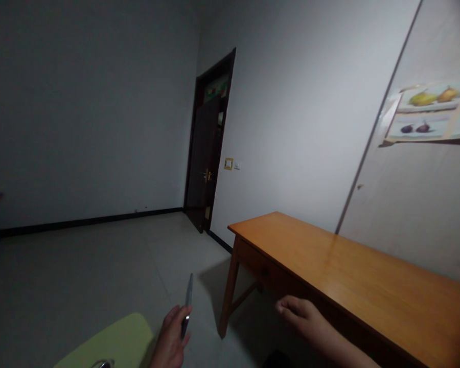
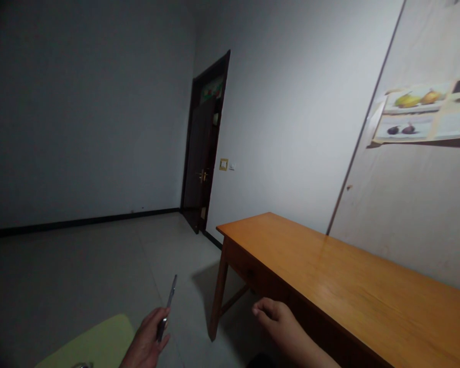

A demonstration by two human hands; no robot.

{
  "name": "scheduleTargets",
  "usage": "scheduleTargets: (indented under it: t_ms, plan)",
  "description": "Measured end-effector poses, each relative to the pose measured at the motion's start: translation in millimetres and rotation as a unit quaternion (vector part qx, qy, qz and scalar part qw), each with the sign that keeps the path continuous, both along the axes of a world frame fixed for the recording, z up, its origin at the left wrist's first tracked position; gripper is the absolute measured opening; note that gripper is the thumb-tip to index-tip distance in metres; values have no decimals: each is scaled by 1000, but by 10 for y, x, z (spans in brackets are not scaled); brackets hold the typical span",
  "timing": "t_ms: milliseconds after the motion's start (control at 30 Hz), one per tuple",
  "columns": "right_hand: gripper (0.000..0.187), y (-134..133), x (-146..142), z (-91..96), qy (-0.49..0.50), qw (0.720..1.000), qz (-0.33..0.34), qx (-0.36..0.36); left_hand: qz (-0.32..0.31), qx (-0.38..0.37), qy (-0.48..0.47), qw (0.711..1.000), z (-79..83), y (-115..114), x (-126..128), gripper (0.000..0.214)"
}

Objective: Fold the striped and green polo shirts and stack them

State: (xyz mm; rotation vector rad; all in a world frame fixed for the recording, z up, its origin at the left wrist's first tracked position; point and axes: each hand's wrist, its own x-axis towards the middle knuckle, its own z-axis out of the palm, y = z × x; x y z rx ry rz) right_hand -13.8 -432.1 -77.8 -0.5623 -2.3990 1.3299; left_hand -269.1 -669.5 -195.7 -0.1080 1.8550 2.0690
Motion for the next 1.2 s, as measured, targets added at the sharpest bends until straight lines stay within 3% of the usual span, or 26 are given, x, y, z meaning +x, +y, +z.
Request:
scheduleTargets:
  t_ms: [67,133,267,367,633,933,1200]
  plan:
    - [37,-139,-92,48,23,997,1,-78,-36,138,-68,988,246,220,228,51]
    - [39,-267,-170,89,39,988,-6,-152,-90,219,-63,970,497,393,484,58]
    - [46,-456,-257,206,73,960,-39,-268,-170,237,6,957,885,607,947,69]
    - [54,-533,-250,337,115,937,-57,-325,-210,261,50,941,1019,730,1172,75]
    - [33,-645,-126,554,205,900,30,-384,-215,244,159,932,1034,939,1438,78]
    - [25,-518,-133,317,198,873,-67,-441,-206,210,173,940,1011,983,1599,79]
    - [28,-520,-76,392,184,865,-75,-460,-203,170,203,943,1000,973,1626,81]
